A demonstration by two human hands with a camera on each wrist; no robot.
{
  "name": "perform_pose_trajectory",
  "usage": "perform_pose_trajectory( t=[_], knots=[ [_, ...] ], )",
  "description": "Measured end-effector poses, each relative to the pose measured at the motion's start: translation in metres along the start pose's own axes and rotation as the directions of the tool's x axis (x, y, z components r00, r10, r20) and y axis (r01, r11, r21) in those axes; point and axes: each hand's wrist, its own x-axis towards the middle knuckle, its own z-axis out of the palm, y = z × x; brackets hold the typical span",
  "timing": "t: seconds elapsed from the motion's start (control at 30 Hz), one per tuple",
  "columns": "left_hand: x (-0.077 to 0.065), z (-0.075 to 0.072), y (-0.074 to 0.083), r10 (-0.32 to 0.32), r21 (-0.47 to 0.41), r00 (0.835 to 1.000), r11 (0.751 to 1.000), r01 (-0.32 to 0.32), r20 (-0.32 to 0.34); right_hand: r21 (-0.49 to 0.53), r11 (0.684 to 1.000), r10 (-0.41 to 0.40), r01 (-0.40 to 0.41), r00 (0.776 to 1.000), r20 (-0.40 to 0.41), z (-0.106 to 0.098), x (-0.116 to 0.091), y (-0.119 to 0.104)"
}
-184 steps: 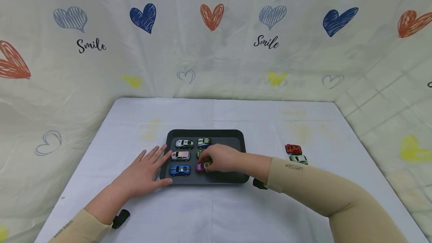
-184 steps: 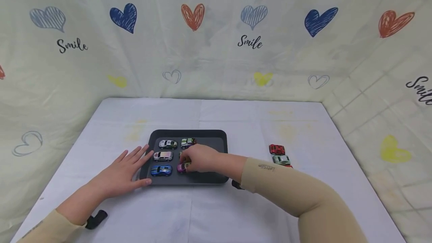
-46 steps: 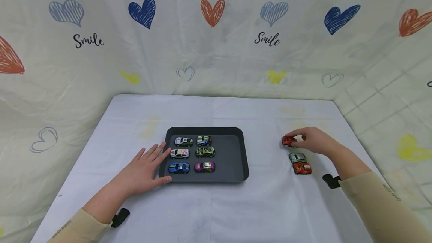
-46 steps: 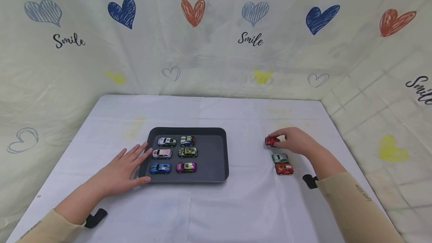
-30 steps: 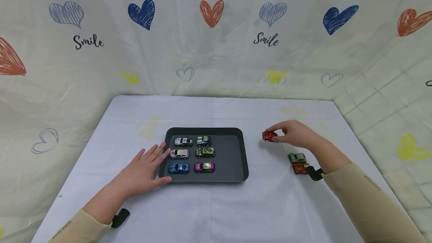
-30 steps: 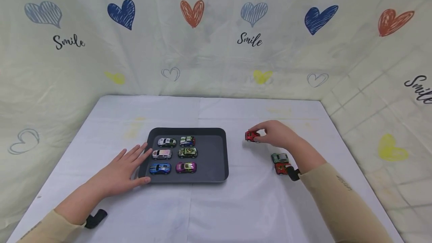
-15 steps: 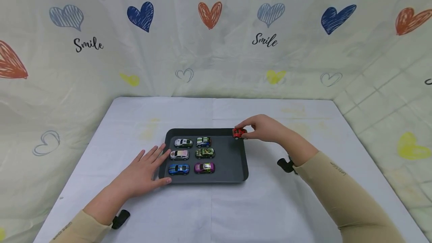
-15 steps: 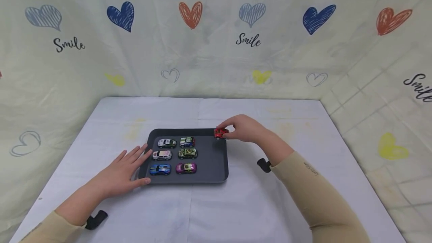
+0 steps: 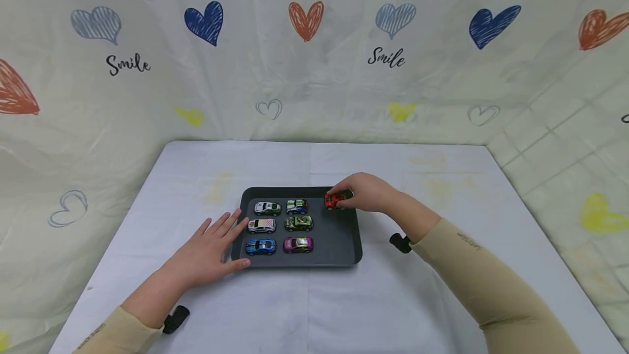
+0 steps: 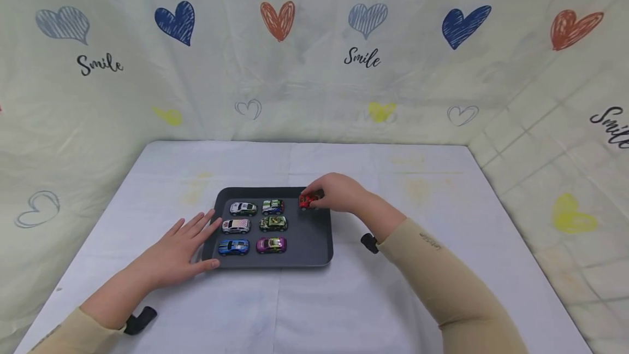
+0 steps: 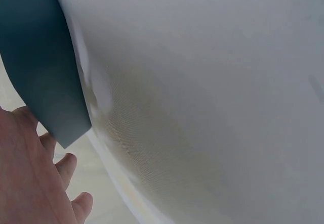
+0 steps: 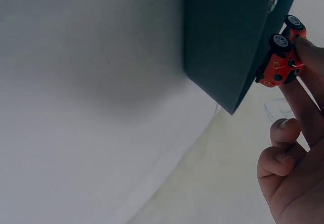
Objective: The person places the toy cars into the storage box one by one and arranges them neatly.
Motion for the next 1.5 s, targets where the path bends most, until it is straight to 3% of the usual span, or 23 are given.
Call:
perform_pose_trajectory(
  t=[0.27,0.63,1.07,1.5],
  knots=[
    [-0.001,-0.002,0.002,-0.002,-0.010,1.000,1.000,0.001,-0.010,-0.146,0.989,0.000,0.005,0.999,0.040,0.015,0.011,-0.004],
    [0.000,-0.001,0.001,0.005,-0.008,1.000,1.000,-0.006,-0.014,-0.213,0.977,0.005,-0.003,1.000,0.011,0.025,0.018,-0.004],
    [0.000,0.001,0.000,0.005,-0.012,1.000,1.000,-0.005,-0.015,-0.219,0.976,-0.022,0.016,0.999,-0.024,0.029,0.021,-0.002],
    [0.000,0.002,-0.001,-0.003,-0.020,1.000,1.000,0.003,-0.007,-0.167,0.986,-0.019,0.011,0.999,-0.046,0.016,0.014,-0.003]
  ],
)
